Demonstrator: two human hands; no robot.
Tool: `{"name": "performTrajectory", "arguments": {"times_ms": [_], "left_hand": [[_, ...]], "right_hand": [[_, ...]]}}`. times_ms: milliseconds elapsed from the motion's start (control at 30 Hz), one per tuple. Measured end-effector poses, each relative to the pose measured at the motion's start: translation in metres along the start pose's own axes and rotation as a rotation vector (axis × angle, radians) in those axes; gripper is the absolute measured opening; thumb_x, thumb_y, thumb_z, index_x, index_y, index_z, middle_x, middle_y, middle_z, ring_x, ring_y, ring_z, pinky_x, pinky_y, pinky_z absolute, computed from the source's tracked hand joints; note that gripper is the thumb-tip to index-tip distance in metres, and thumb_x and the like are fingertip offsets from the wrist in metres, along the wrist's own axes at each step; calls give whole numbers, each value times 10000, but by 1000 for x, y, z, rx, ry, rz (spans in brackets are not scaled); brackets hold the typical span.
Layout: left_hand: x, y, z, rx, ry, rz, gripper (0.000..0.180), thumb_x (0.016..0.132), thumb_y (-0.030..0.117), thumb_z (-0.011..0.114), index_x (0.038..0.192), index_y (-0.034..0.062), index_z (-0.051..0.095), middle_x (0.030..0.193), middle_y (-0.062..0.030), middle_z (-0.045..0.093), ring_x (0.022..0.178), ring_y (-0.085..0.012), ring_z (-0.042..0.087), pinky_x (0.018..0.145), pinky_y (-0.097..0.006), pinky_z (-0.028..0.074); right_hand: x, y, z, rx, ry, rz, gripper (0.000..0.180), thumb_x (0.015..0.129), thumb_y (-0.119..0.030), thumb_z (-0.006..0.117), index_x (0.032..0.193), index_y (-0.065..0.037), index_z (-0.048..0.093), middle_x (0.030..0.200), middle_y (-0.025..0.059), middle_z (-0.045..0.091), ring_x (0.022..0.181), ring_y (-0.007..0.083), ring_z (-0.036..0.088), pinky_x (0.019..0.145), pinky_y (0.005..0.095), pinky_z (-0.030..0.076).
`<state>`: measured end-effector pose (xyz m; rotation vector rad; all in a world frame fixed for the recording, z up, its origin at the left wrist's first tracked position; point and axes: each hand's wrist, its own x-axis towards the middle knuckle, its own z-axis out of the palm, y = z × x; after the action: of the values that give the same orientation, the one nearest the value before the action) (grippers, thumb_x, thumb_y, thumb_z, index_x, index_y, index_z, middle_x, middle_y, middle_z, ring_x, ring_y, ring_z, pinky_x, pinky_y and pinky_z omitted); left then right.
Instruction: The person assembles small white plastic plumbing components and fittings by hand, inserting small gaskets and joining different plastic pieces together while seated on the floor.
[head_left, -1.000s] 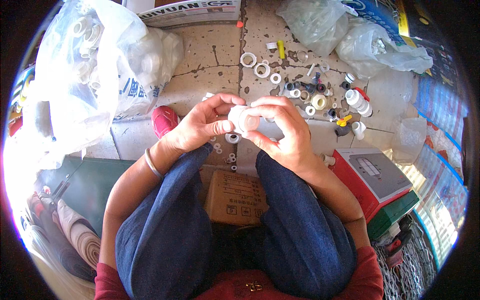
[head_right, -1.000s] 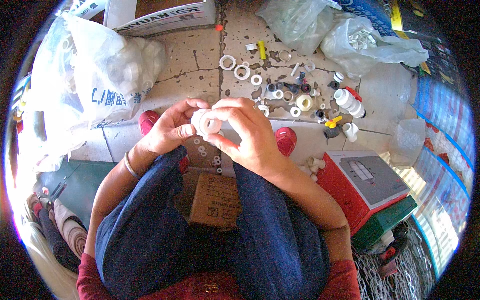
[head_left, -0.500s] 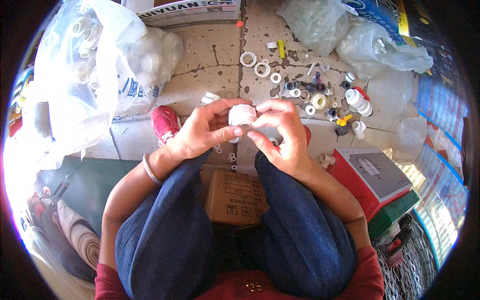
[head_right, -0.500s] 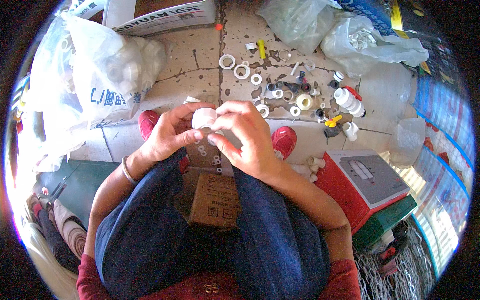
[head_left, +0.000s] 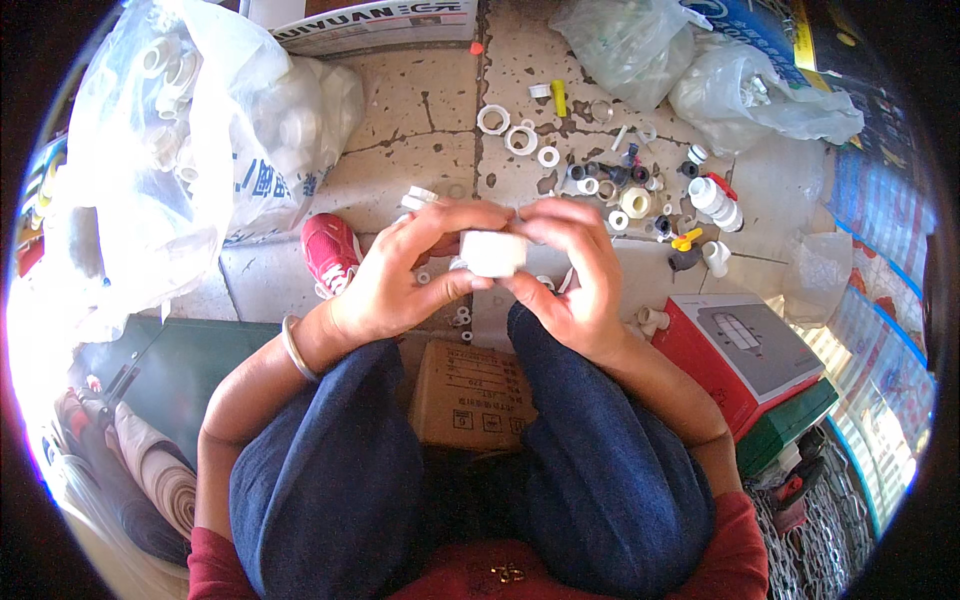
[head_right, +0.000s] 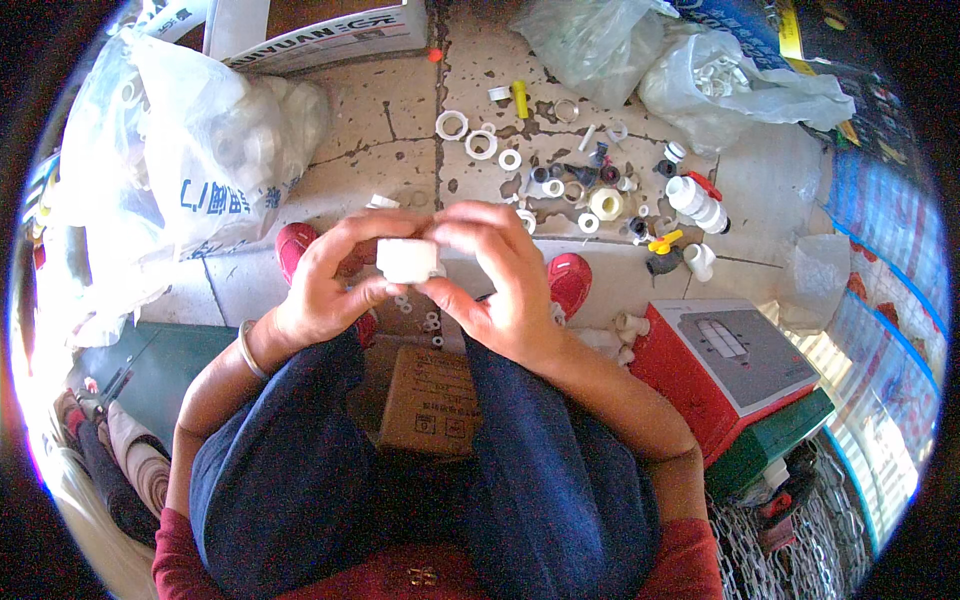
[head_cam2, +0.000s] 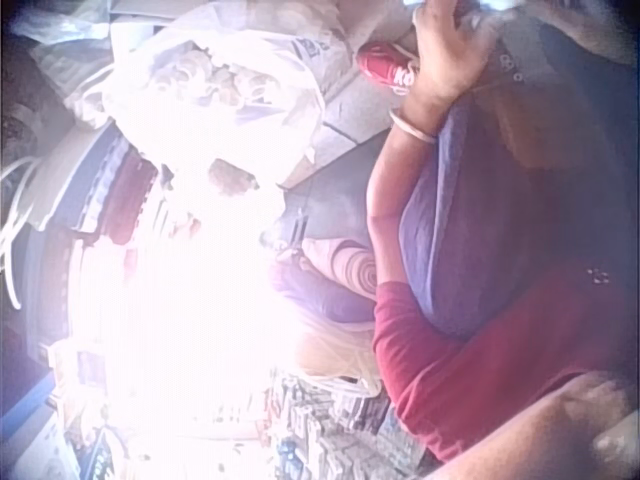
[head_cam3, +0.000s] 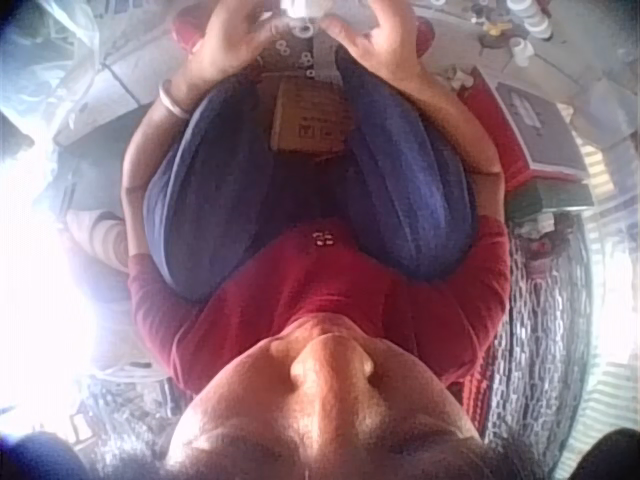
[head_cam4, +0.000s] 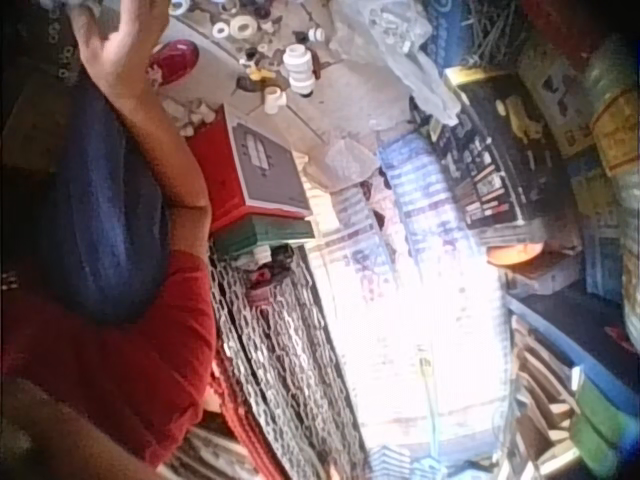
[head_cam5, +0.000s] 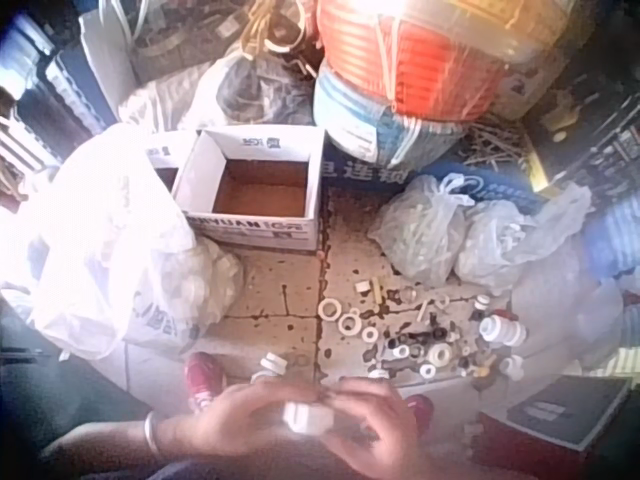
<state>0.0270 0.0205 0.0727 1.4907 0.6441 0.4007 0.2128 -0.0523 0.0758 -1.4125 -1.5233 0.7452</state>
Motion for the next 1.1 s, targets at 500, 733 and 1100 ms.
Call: {"name": "performTrajectory", "arguments": {"times_ms": [500, 733, 1100], "left_hand": [[-7, -17, -6, 300, -50, 155, 384, 715, 138, 751, 986, 23, 505, 988, -113, 529, 932, -237, 588, 794, -290, 486], [-17, -63, 5, -156, 5, -341, 231, 812, 103, 674, 945, -10, 523, 970, -54, 529, 900, -111, 552, 755, -257, 475], [-15, -128, 5, -274, 77, -604, 192, 895, 155, 577, 952, -22, 531, 858, -60, 585, 843, -117, 590, 749, -265, 517]], "right_hand": [[-26, 15, 16, 184, -148, 182, 469, 700, -26, 713, 1127, -35, 519, 914, 123, 609, 808, 234, 629, 678, 322, 507], [-43, 38, 31, 810, -202, 785, 342, 889, -79, 549, 1208, -9, 446, 966, 85, 564, 847, 138, 609, 711, 248, 506], [-47, 78, 54, 573, -123, 794, 269, 795, -13, 589, 1043, -17, 485, 927, 67, 559, 760, 126, 616, 635, 235, 510]]}}
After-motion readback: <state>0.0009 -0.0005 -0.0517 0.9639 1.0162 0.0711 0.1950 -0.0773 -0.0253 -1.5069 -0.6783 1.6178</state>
